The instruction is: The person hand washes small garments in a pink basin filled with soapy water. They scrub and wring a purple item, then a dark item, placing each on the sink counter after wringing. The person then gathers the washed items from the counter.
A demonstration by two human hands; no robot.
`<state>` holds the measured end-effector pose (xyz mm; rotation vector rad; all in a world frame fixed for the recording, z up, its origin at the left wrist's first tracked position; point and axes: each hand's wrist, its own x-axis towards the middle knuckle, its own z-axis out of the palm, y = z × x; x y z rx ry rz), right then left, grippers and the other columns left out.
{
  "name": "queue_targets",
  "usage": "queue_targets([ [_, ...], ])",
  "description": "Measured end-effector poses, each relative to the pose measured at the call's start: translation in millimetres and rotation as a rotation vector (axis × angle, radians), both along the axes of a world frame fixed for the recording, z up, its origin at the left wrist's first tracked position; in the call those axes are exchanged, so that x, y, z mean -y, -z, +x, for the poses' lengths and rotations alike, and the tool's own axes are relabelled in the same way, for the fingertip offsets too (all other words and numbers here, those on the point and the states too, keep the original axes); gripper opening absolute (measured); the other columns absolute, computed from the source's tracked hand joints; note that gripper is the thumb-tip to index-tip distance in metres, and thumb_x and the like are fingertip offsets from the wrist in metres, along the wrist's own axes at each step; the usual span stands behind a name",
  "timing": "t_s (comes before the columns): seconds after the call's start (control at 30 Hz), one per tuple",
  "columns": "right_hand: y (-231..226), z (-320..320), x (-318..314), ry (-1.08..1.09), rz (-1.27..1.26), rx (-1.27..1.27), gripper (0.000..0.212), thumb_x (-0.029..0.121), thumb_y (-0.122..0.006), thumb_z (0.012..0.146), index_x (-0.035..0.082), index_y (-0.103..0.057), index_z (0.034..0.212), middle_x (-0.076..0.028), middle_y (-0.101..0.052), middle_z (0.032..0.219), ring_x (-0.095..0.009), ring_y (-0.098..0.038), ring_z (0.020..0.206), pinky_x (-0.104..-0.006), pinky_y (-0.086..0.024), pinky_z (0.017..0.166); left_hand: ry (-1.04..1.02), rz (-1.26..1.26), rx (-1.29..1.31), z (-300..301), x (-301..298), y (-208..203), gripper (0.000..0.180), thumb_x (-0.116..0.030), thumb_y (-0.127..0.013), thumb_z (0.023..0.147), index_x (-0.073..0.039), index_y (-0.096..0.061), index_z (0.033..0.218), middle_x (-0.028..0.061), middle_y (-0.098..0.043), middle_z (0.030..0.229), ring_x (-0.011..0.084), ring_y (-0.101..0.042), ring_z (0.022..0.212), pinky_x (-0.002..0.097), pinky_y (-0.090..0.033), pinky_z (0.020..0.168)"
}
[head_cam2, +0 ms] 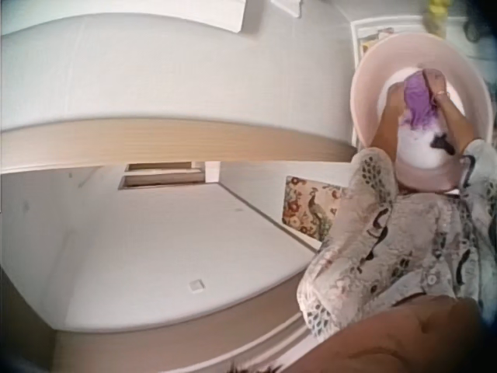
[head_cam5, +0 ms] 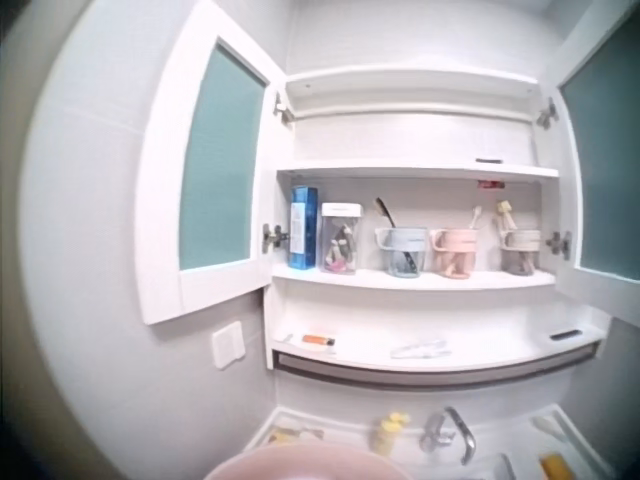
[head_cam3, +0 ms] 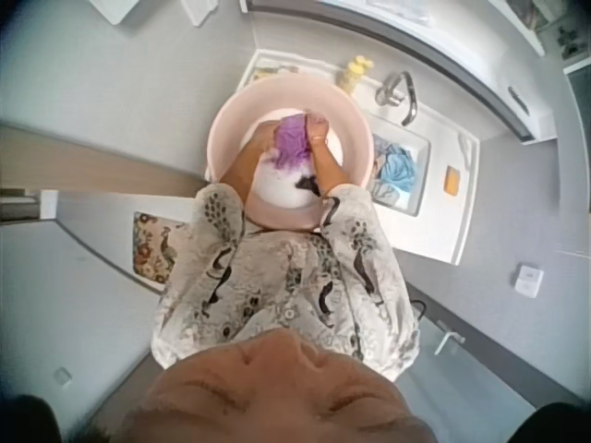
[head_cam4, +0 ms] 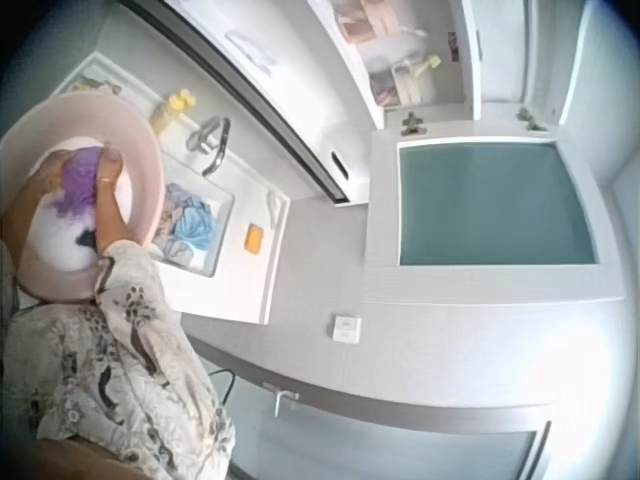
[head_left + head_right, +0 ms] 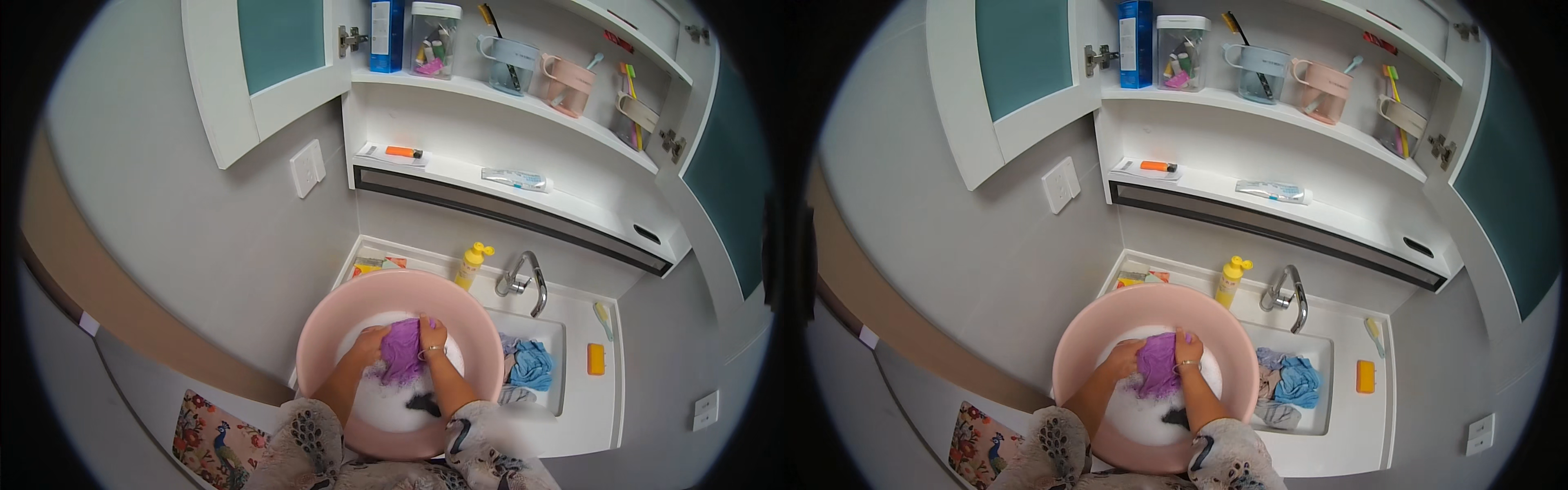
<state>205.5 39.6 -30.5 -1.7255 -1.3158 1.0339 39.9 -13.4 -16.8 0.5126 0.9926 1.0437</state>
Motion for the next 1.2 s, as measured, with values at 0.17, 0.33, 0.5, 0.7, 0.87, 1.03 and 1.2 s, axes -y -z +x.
queue_targets([
  [0.17,54,2,16,-0.475,-0.038,0.478,0.036,0.029,-0.063,0.070,0.002,-0.060,0.094,-0.018,-0.060,0.097,-0.029,-0.056,0.096,-0.0338,-0.043,0.082,0.094,0.092,-1.186,-28,-14,107,0.020,-0.021,-0.053,0.081,-0.003,-0.058,0.087,0.0083,-0.060,0.082,0.0172,-0.058,0.074,0.0320,-0.048,0.067],
  [0.33,22,0,13,-0.199,0.041,-0.182,0.026,0.023,-0.055,0.076,0.004,-0.061,0.092,-0.018,-0.062,0.086,-0.032,-0.059,0.084,-0.0344,-0.046,0.073,-0.289,-0.048,-0.361,15,-6,6,0.017,-0.019,-0.051,0.082,-0.003,-0.056,0.081,0.0068,-0.053,0.070,0.0181,-0.053,0.066,0.0315,-0.046,0.058],
  [0.5,-80,-61,76,-0.396,0.363,-0.019,0.026,0.028,-0.050,0.082,0.005,-0.062,0.086,-0.018,-0.061,0.073,-0.036,-0.059,0.069,-0.0391,-0.047,0.063,-0.272,0.247,-0.417,-17,-22,92,0.016,-0.018,-0.048,0.085,-0.004,-0.054,0.089,0.0091,-0.057,0.081,0.0179,-0.055,0.075,0.0332,-0.048,0.063],
  [0.7,-74,-17,35,-0.208,0.202,0.461,0.042,0.041,-0.039,0.087,0.007,-0.061,0.078,-0.020,-0.060,0.072,-0.036,-0.059,0.066,-0.0437,-0.046,0.060,-0.092,-0.156,0.145,48,-8,1,0.030,-0.035,-0.044,0.089,-0.007,-0.052,0.097,0.0100,-0.056,0.092,0.0215,-0.055,0.085,0.0372,-0.046,0.075],
  [0.87,-77,-43,69,-0.453,0.350,0.480,0.042,0.039,-0.037,0.087,0.007,-0.062,0.076,-0.019,-0.061,0.072,-0.035,-0.059,0.068,-0.0433,-0.046,0.063,0.026,-0.094,0.171,20,1,7,0.031,-0.034,-0.046,0.088,-0.007,-0.053,0.100,0.0074,-0.058,0.090,0.0196,-0.056,0.078,0.0362,-0.048,0.072],
  [1.03,3,5,-9,-0.147,0.006,0.089,0.041,0.037,-0.050,0.083,-0.001,-0.063,0.076,-0.020,-0.061,0.067,-0.032,-0.060,0.063,-0.0394,-0.045,0.063,0.094,-0.227,0.215,41,1,-49,0.026,-0.031,-0.051,0.085,-0.007,-0.055,0.096,0.0057,-0.060,0.086,0.0164,-0.058,0.072,0.0317,-0.049,0.063],
  [1.2,66,8,1,0.054,0.147,0.173,0.034,0.032,-0.062,0.074,-0.001,-0.063,0.081,-0.021,-0.062,0.078,-0.028,-0.062,0.079,-0.0344,-0.047,0.072,0.050,0.016,-0.498,-21,0,28,0.024,-0.022,-0.055,0.080,-0.001,-0.055,0.091,0.0079,-0.059,0.078,0.0135,-0.056,0.067,0.0271,-0.046,0.058],
])
